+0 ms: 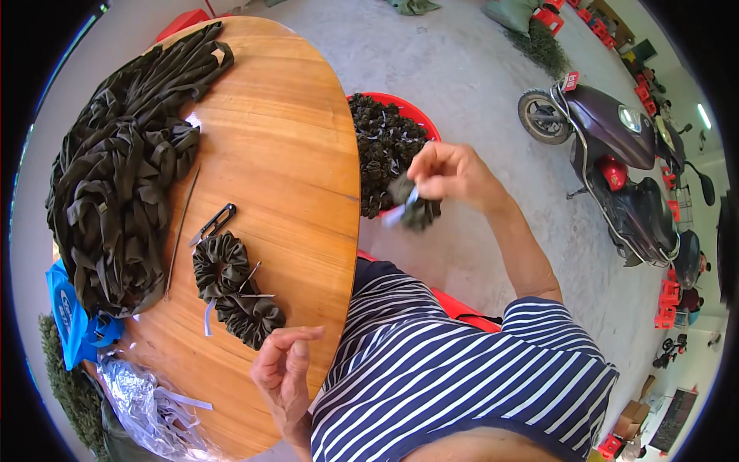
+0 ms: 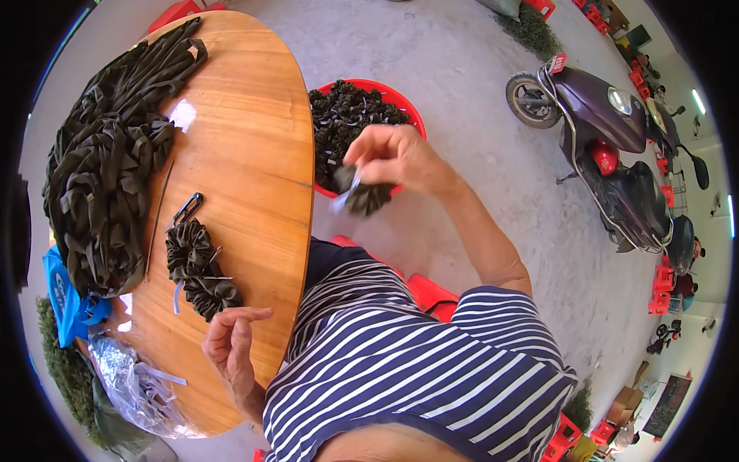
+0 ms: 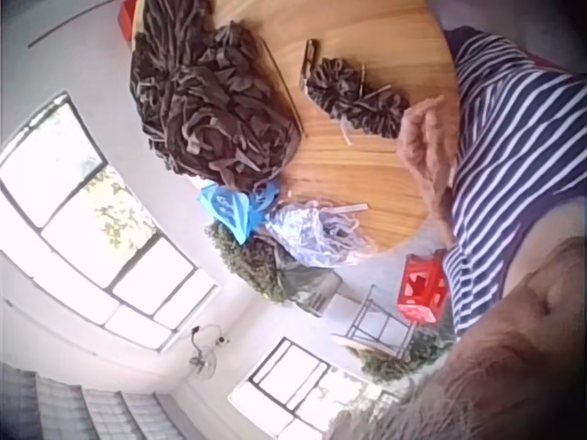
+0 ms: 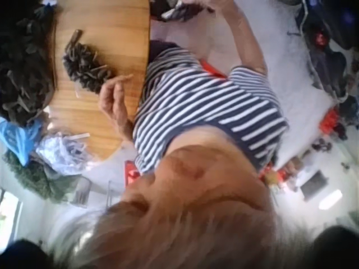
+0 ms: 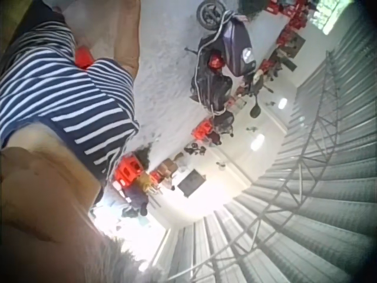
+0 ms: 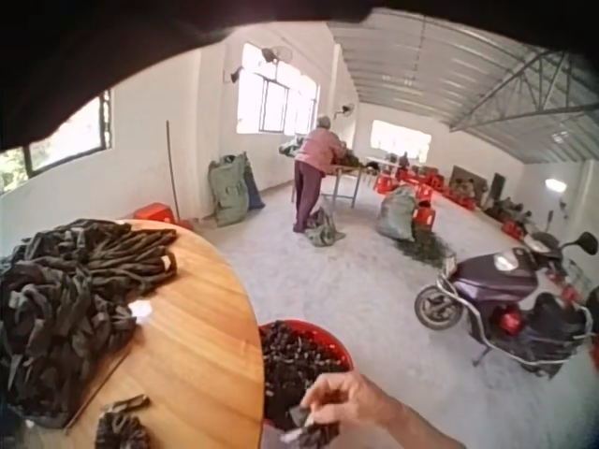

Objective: The person assembles a fabric bundle by wrapping a long green fabric strip around a white elastic band. They use a metal rod to help roll the fabric and a binder clip to secure the elastic band to the table. The person repeatedly wraps the fabric and adjusts the bundle to create a tight, compact shape.

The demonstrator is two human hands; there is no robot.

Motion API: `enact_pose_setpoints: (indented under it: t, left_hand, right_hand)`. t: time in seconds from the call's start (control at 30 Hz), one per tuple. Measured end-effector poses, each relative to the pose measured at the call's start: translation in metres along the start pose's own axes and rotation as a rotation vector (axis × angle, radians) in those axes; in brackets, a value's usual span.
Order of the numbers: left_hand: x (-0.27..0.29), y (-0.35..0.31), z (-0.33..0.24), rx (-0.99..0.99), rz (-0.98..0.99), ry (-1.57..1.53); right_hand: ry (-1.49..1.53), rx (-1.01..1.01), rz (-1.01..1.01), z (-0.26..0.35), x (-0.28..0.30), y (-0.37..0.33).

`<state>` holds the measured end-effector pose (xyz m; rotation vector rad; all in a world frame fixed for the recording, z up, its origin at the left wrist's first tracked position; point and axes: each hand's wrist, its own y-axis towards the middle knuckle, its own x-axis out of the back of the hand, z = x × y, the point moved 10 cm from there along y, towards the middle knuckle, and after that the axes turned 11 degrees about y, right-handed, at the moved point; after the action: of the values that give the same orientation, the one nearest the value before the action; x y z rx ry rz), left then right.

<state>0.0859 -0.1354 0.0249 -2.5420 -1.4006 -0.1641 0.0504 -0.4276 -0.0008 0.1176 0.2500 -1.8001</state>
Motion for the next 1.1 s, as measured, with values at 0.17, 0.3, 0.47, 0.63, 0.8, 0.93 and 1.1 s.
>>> enact_pose_setpoints:
  t: [0.17, 0.3, 0.47, 0.63, 0.8, 0.93, 1.1]
  left_hand:
    - [0.018, -0.007, 0.010, 0.055, -0.069, -0.038]
    - [0.059, -0.014, -0.035, -0.162, -0.235, -0.015]
    - [0.070, -0.034, -0.155, -0.729, 0.220, -0.224]
    - [0.013, -0.036, -0.174, -0.835, 0.632, -0.446]
    - [0.006, -0.045, -0.180, -0.832, 0.586, -0.702]
    - [0.000, -0.055, -0.199, -1.005, 0.423, -1.033]
    - [0.006, -0.087, -0.185, -1.392, -0.336, -1.458]
  right_hand:
    - [-0.444, 0.092, -0.231, -0.075, 0.089, 0.055]
    - [-0.848, 0.150, -0.511, -0.114, 0.153, 0.089]
    - [-0.359, 0.494, -0.475, -0.010, 0.081, 0.118]
    - [-0.447, 0.487, -0.129, 0.041, -0.072, 0.091]
    - [-0.740, 0.669, 0.260, 0.034, -0.212, 0.053]
    - [-0.831, 0.827, 0.418, 0.017, -0.260, 0.033]
    - [-0.953, 0.915, 0.453, 0.013, -0.300, 0.039]
